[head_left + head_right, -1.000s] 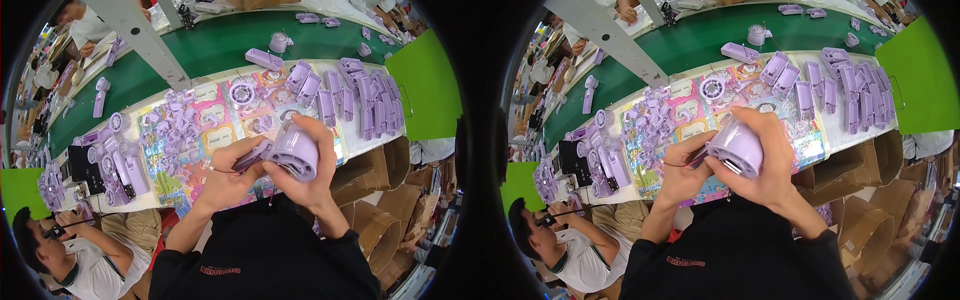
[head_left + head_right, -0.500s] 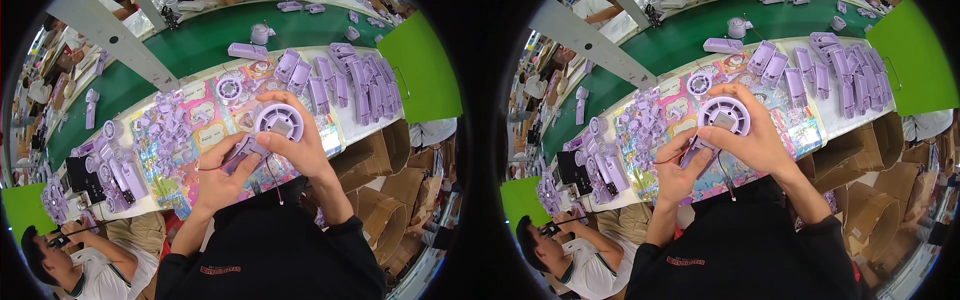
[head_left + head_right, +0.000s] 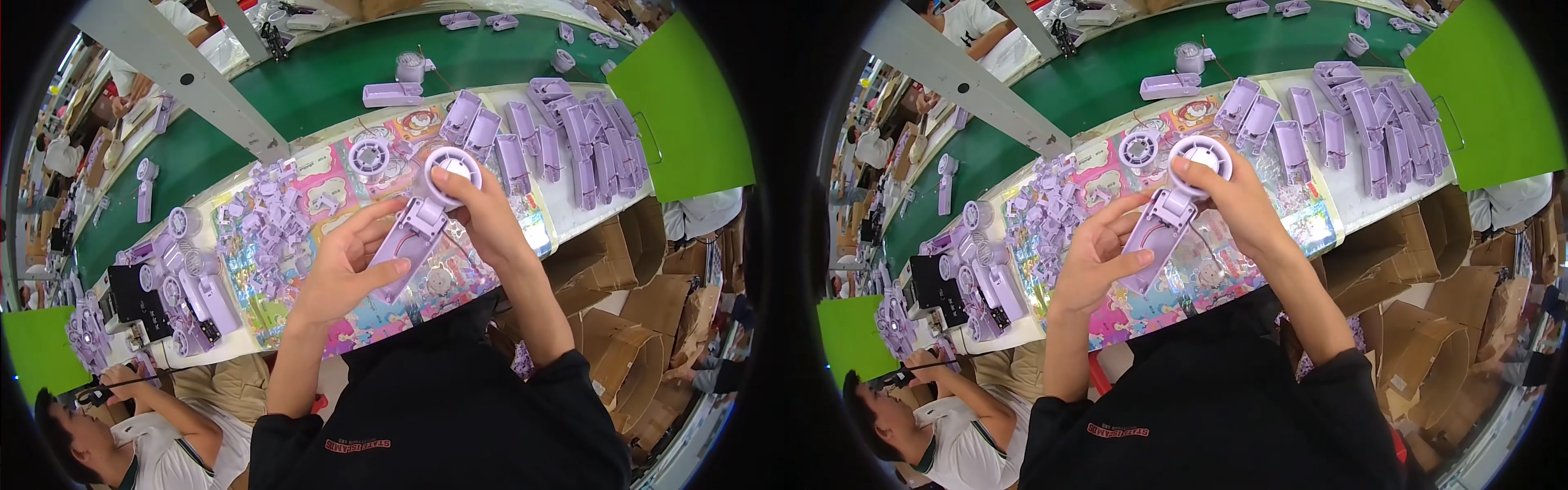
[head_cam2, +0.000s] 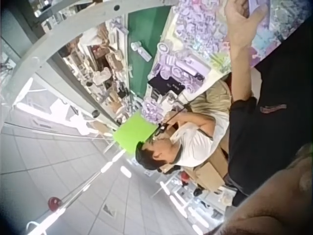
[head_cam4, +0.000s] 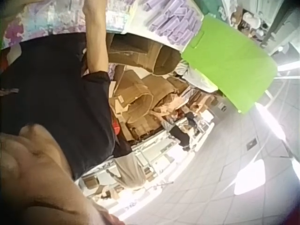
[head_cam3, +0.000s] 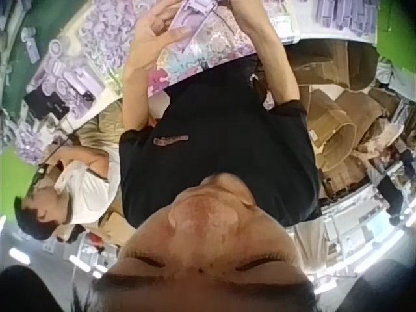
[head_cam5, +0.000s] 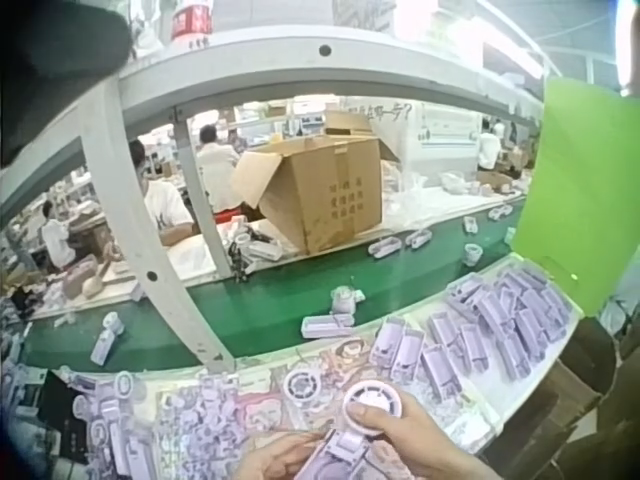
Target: The person assembles handheld fans by hand, applying stickers to fan components and joining housing parts together.
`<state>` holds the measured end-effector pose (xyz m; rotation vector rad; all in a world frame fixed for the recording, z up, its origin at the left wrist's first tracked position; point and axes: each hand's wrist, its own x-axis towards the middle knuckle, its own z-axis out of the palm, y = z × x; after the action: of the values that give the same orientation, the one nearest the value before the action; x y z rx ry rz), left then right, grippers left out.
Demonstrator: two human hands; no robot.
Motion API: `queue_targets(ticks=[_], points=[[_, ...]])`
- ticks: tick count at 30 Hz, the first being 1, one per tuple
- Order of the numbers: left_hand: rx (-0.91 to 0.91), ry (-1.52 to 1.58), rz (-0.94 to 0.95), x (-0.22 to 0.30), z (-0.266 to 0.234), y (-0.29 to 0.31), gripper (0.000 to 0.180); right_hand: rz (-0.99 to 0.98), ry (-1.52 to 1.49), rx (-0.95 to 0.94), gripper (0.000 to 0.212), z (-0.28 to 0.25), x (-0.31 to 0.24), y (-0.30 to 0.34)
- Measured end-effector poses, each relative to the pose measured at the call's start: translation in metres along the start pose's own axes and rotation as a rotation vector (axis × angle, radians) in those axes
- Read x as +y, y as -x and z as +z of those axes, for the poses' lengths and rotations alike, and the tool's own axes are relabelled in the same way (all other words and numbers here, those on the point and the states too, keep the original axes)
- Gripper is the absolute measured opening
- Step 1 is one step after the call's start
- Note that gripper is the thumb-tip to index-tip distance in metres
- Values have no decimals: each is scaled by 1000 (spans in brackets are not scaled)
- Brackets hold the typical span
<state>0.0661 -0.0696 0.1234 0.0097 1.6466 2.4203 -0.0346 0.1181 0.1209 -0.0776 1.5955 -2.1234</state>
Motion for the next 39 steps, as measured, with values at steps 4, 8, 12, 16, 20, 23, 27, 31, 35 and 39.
queue_targets(ticks=[4, 8, 12, 16, 20, 23, 27, 31, 35, 39], points=[[-31, 17, -23, 9, 2, -1, 77, 36, -25, 10, 40, -7, 8, -6], [-42, 1, -27, 10, 1, -1, 77, 65, -151, 32, 39, -1, 3, -3], [-6, -28, 3, 8, 4, -3, 75, -23, 49, 48, 36, -3, 4, -2], [-9, -35, 8, -1, -1, -3, 70, -60, 69, 34, 33, -4, 8, -4], [41, -170, 57, -9, 3, -7, 56, -44, -139, 1, 34, -5, 5, -2], [125, -329, 19, -32, -1, -8, 46, -61, -120, 33, 35, -11, 16, -1], [59, -350, -147, -42, -13, -2, 39, -93, 54, -107, 50, -32, 30, 5], [93, -659, -68, -54, -5, 6, 36, -69, -6, -118, 46, -42, 43, 12], [229, -800, 28, -86, 11, 9, 40, 14, -458, 8, 45, -47, 44, 18], [331, -563, 0, -98, 14, 15, 43, -116, -279, 128, 43, -73, 42, 19]])
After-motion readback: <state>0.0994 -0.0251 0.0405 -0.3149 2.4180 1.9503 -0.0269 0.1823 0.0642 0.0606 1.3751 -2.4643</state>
